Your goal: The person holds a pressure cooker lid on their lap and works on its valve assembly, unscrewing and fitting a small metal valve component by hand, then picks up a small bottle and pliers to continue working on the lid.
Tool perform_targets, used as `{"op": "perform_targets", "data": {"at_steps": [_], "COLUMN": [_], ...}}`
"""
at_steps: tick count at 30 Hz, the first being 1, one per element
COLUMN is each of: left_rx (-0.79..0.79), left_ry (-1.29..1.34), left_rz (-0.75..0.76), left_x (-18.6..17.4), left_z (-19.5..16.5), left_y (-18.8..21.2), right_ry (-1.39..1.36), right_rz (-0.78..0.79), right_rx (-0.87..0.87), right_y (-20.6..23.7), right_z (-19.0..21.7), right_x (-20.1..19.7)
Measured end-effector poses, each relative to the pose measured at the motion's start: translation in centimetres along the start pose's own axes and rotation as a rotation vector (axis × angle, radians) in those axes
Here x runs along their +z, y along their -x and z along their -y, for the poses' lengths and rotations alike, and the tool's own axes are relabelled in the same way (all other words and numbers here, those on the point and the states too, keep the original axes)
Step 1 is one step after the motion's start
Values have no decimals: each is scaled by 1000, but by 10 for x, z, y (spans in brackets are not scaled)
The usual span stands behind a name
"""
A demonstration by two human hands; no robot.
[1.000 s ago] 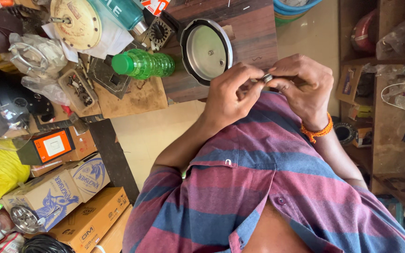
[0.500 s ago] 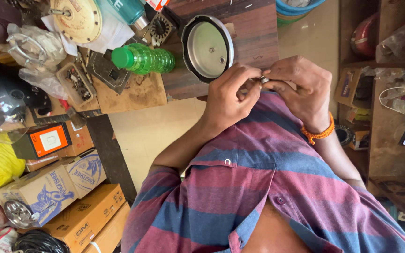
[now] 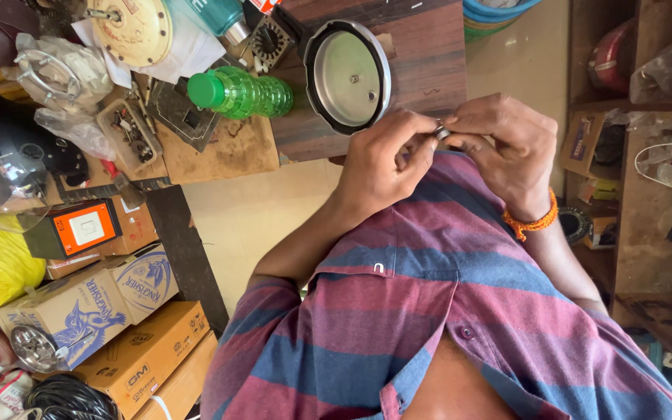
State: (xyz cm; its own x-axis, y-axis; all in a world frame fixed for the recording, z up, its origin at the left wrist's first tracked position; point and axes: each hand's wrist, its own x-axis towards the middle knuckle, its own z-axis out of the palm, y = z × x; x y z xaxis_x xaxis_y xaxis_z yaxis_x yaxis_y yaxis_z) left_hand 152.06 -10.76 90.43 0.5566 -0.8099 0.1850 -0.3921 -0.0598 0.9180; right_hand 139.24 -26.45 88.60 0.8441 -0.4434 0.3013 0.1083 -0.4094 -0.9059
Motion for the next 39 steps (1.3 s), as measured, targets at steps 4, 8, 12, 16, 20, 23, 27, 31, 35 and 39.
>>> {"op": "perform_targets", "data": {"at_steps": [4,8,12,16,20,23,27,31,35,39], "left_rx": [-72,-163,-57,-19,-63,-137,-131,-81,-3,-89], "left_ry": [-1,157,63,-49,-83,35,153,96,-36,-45], "left_rz": [46,19,-14,19,75,92,23,-14,-25,-9], "left_x": [-3,1,1,-6,-13,-13,-7,-1,-3,-2], "left_z": [1,1,-5,-14,-17,-14,-11,-12,-15,-12], "left_y": [5,-1,-6,-4,-2,-1,-5,-8,1,9], "right_ry": [119,-30,-29,80,117,117,-23,-31,54,86], "right_rz": [79,28,-9,57,104,118,30,8,91,132], "right_rx": [-45,63,23,-51,-153,-170,-12,6,-65,-100], "right_y": [2,-4,-7,-8,-12,-13,-11,-11,-8,-7], "right_z": [6,8,9,17,23,22,15,9,11,13], "right_x": [-4,0,0,-4,-7,-7,-3,-3,-10,-12]}}
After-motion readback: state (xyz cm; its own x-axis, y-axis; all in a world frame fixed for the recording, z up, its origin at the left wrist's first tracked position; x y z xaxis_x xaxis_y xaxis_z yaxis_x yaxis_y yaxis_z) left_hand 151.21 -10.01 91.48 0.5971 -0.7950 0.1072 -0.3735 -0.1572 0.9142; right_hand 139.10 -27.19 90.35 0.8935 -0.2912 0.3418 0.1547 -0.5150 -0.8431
